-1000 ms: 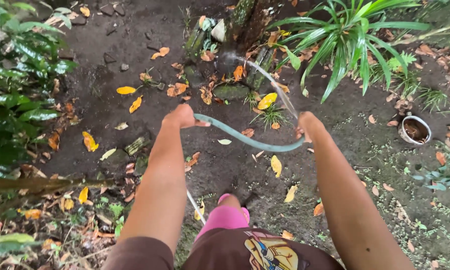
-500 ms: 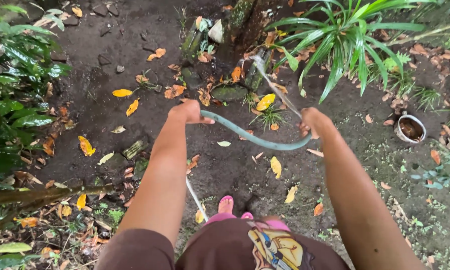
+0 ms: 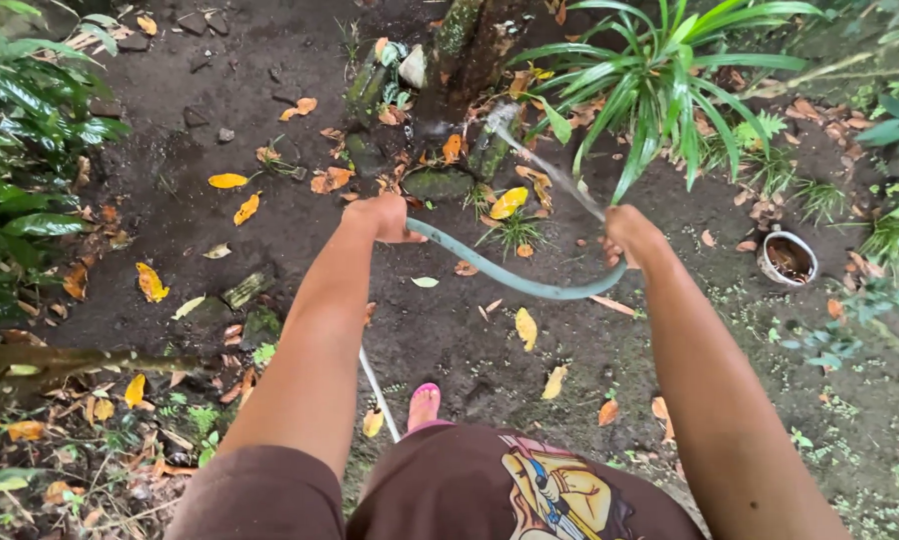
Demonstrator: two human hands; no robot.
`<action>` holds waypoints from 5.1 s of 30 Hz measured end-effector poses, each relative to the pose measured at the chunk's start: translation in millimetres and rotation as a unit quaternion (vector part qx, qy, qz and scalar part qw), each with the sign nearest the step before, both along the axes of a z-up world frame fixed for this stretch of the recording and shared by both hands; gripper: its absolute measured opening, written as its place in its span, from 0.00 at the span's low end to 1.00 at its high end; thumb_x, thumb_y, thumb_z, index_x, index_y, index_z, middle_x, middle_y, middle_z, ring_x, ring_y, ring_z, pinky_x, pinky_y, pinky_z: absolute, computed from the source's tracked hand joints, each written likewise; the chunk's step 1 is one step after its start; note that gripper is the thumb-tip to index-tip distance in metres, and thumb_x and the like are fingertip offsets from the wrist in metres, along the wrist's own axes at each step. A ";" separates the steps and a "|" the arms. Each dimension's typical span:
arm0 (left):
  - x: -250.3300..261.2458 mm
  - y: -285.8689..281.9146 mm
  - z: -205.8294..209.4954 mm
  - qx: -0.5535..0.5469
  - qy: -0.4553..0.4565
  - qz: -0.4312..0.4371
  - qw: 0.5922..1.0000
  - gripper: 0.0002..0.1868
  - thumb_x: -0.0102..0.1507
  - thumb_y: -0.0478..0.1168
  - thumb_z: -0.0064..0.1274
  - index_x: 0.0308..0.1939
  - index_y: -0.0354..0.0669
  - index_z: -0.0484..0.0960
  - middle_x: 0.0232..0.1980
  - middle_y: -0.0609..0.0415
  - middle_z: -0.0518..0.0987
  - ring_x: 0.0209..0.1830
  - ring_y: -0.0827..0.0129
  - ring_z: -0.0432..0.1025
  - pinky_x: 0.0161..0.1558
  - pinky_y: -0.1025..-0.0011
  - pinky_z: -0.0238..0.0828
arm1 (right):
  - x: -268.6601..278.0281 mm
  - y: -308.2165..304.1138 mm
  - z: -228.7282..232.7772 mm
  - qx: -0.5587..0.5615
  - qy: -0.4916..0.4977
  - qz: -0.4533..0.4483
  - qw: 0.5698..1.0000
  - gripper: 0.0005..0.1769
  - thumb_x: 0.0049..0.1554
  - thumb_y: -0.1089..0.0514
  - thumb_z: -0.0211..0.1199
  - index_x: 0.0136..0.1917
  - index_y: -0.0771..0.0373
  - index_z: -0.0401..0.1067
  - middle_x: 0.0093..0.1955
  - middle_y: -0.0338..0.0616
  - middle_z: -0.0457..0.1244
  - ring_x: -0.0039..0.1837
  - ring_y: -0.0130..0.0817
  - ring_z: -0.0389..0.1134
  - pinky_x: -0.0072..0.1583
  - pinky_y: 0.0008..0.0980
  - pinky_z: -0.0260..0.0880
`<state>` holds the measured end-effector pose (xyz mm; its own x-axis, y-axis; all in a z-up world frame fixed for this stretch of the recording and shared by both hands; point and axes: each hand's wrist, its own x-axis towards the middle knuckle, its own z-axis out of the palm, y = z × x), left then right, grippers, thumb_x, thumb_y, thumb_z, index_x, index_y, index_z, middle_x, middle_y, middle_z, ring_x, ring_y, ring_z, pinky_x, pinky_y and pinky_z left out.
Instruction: Watering various plants and trees in a garden using a hose.
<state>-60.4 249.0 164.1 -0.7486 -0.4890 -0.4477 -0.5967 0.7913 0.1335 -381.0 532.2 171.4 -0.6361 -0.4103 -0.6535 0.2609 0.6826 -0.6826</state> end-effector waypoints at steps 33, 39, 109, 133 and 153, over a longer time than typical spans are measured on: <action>14.5 70.4 46.6 -0.026 0.053 -0.003 0.998 0.25 0.58 0.62 0.60 0.54 0.58 0.84 0.54 0.52 0.83 0.56 0.54 0.76 0.53 0.56 0.75 | -10.7 43.0 19.8 -0.060 0.081 0.017 0.995 0.17 0.65 0.53 0.39 0.39 0.66 0.57 0.28 0.44 0.50 0.24 0.32 0.48 0.28 0.39 0.52; 6.9 60.8 39.7 -0.046 0.025 -0.008 0.999 0.27 0.60 0.67 0.58 0.48 0.51 0.88 0.52 0.47 0.84 0.54 0.53 0.79 0.53 0.57 0.76 | 0.7 45.0 44.7 -0.050 0.092 0.037 0.994 0.19 0.66 0.50 0.38 0.39 0.64 0.57 0.28 0.42 0.50 0.24 0.31 0.47 0.29 0.38 0.52; 1.8 69.4 51.7 -0.038 0.031 -0.007 0.999 0.23 0.62 0.60 0.58 0.46 0.46 0.88 0.50 0.46 0.84 0.51 0.51 0.79 0.52 0.57 0.77 | -12.5 59.0 32.4 -0.053 0.076 0.072 0.993 0.21 0.67 0.50 0.36 0.40 0.66 0.59 0.28 0.42 0.52 0.26 0.31 0.48 0.30 0.39 0.56; -70.5 0.0 211.4 -0.058 0.210 0.010 0.976 0.19 0.59 0.55 0.57 0.38 0.43 0.88 0.39 0.43 0.87 0.40 0.52 0.82 0.44 0.55 0.78 | -20.0 61.7 323.6 -0.289 0.365 -0.119 0.877 0.28 0.66 0.50 0.42 0.32 0.72 0.63 0.25 0.53 0.56 0.22 0.43 0.56 0.26 0.47 0.61; -58.8 26.3 340.3 -0.209 0.342 0.003 0.916 0.25 0.61 0.59 0.53 0.40 0.38 0.86 0.43 0.37 0.83 0.45 0.45 0.77 0.46 0.56 0.75 | -65.7 80.8 431.8 -0.397 0.303 -0.096 0.861 0.23 0.65 0.49 0.41 0.34 0.66 0.58 0.25 0.47 0.49 0.23 0.39 0.47 0.28 0.44 0.53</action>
<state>-119.1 275.3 504.4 -0.7808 -0.5162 0.3519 -0.4914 0.8553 0.1644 -446.7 613.0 603.2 -0.8676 -0.4239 0.2600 -0.2514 -0.0772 -0.9648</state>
